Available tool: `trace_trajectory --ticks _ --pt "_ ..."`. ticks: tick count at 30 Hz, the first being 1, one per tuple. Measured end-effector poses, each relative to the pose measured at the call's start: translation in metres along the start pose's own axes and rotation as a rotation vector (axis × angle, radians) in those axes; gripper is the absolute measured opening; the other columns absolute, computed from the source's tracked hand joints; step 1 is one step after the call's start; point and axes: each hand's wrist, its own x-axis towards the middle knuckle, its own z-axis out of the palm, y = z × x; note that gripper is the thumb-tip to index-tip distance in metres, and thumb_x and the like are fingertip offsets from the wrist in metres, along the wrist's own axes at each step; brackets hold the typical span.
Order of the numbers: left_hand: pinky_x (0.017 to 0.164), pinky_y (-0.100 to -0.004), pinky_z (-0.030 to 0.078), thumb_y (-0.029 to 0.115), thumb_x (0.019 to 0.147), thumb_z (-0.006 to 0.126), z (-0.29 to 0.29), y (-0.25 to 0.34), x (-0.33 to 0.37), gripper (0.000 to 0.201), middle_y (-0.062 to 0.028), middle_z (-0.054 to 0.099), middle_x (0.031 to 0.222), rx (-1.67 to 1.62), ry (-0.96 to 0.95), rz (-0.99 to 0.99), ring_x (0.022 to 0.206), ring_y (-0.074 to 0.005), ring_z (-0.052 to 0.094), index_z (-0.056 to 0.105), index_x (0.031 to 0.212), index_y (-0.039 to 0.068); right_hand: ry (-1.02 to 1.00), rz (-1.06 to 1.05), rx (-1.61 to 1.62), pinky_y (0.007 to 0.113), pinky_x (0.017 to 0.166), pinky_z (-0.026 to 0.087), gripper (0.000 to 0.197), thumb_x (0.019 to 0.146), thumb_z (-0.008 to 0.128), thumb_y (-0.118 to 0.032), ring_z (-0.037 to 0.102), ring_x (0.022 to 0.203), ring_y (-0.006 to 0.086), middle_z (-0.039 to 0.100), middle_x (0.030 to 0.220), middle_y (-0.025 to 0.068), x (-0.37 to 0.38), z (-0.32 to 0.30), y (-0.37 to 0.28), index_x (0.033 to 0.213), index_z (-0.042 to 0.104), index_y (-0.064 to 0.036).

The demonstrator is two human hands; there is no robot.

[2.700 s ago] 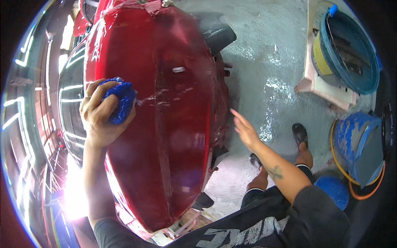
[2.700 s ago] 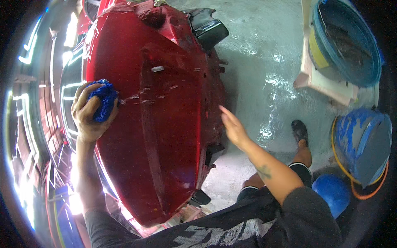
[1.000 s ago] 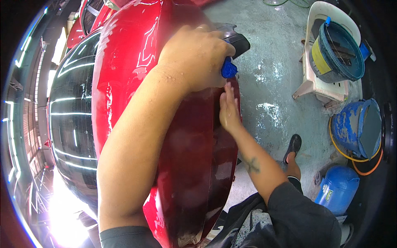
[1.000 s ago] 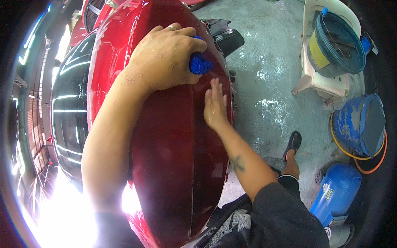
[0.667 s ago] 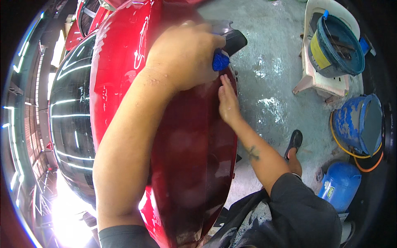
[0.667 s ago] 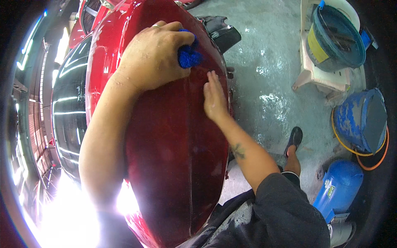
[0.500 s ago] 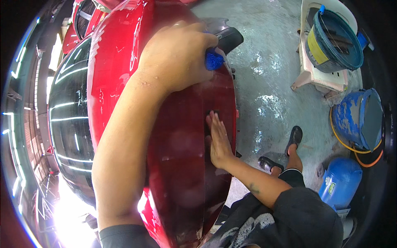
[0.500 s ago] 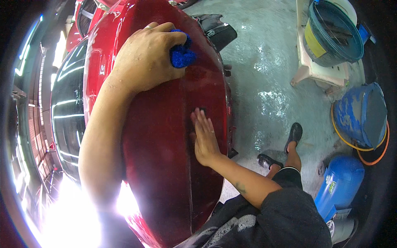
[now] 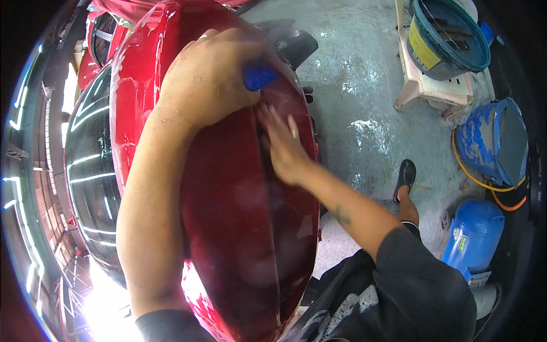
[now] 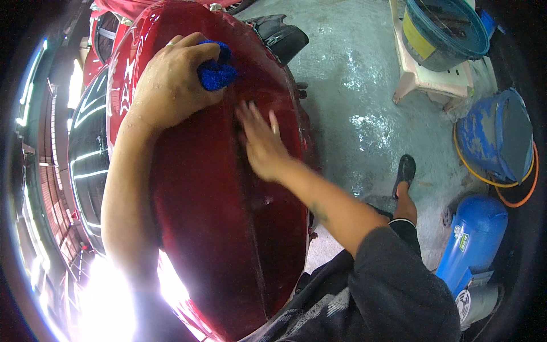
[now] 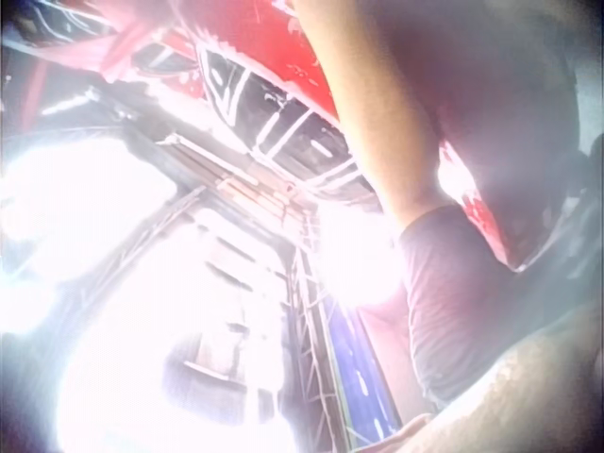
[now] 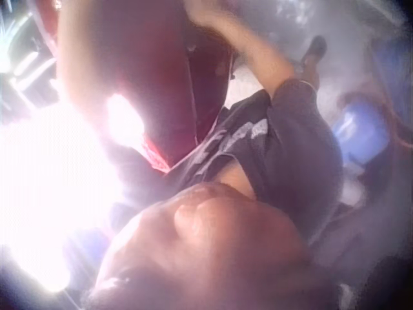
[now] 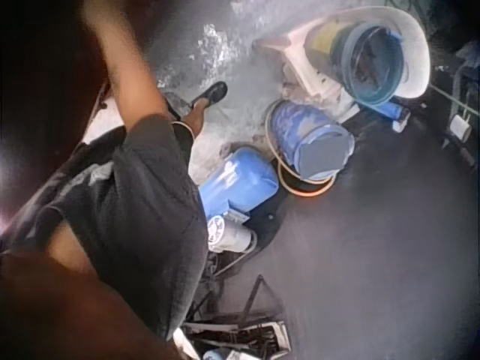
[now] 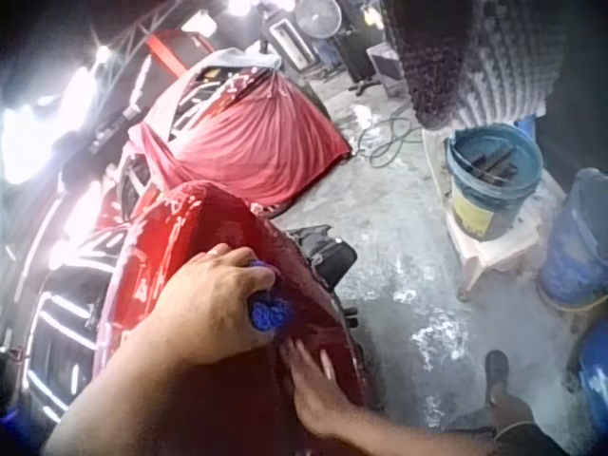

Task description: The person scrubs the surface of a red car bumper with a black sponge and wipes it with a blue cloth. They repeatedly dip the sponge into a bucket of water and continue scrubbing and wiping the bumper's surface.

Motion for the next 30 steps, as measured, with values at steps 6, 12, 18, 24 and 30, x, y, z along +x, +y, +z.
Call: trace_trajectory --ticks 6,12,18,24,30 --pt "0.102 -0.0503 0.056 0.027 0.077 0.090 0.001 -0.001 -0.004 0.045 -0.0125 0.072 0.116 0.050 -0.040 -0.070 0.116 -0.0377 0.068 0.077 0.116 0.010 -0.179 0.057 0.014 0.067 0.133 0.008 0.071 0.108 0.048 -0.010 0.010 0.171 0.0442 0.021 0.182 0.0260 -0.064 0.005 -0.030 0.173 0.023 0.0045" --pt "0.099 -0.0505 0.056 0.024 0.077 0.089 0.002 -0.002 0.001 0.041 -0.0144 0.070 0.110 -0.001 0.035 -0.048 0.111 -0.0391 0.068 0.075 0.111 0.009 0.023 0.001 -0.148 0.066 0.133 0.010 0.067 0.110 0.048 -0.014 0.013 0.170 0.0445 0.023 0.180 0.0267 0.051 -0.010 0.010 0.171 0.027 0.0056" --pt "0.091 -0.0520 0.054 0.019 0.076 0.090 0.005 -0.005 0.001 0.038 -0.0162 0.067 0.105 -0.015 0.193 -0.058 0.105 -0.0420 0.066 0.069 0.107 0.007 0.025 -0.009 -0.183 0.068 0.131 0.014 0.063 0.112 0.047 -0.018 0.016 0.169 0.0466 0.027 0.179 0.0252 0.036 -0.006 0.013 0.169 0.031 0.0049" --pt "0.091 -0.0521 0.055 0.017 0.077 0.090 0.006 -0.006 0.002 0.039 -0.0157 0.066 0.104 -0.009 0.221 -0.053 0.105 -0.0420 0.067 0.069 0.108 0.007 0.088 -0.012 -0.209 0.070 0.131 0.014 0.063 0.114 0.045 -0.021 0.015 0.168 0.0506 0.024 0.182 0.0213 0.057 -0.009 0.038 0.172 0.029 -0.0016" --pt "0.089 -0.0516 0.055 0.019 0.078 0.090 0.009 -0.009 0.002 0.038 -0.0157 0.066 0.102 -0.001 0.226 -0.055 0.102 -0.0423 0.069 0.070 0.108 0.007 0.179 -0.007 -0.353 0.072 0.130 0.018 0.064 0.114 0.048 -0.021 0.018 0.166 0.0538 0.024 0.182 0.0190 0.084 -0.004 0.039 0.173 0.028 -0.0035"
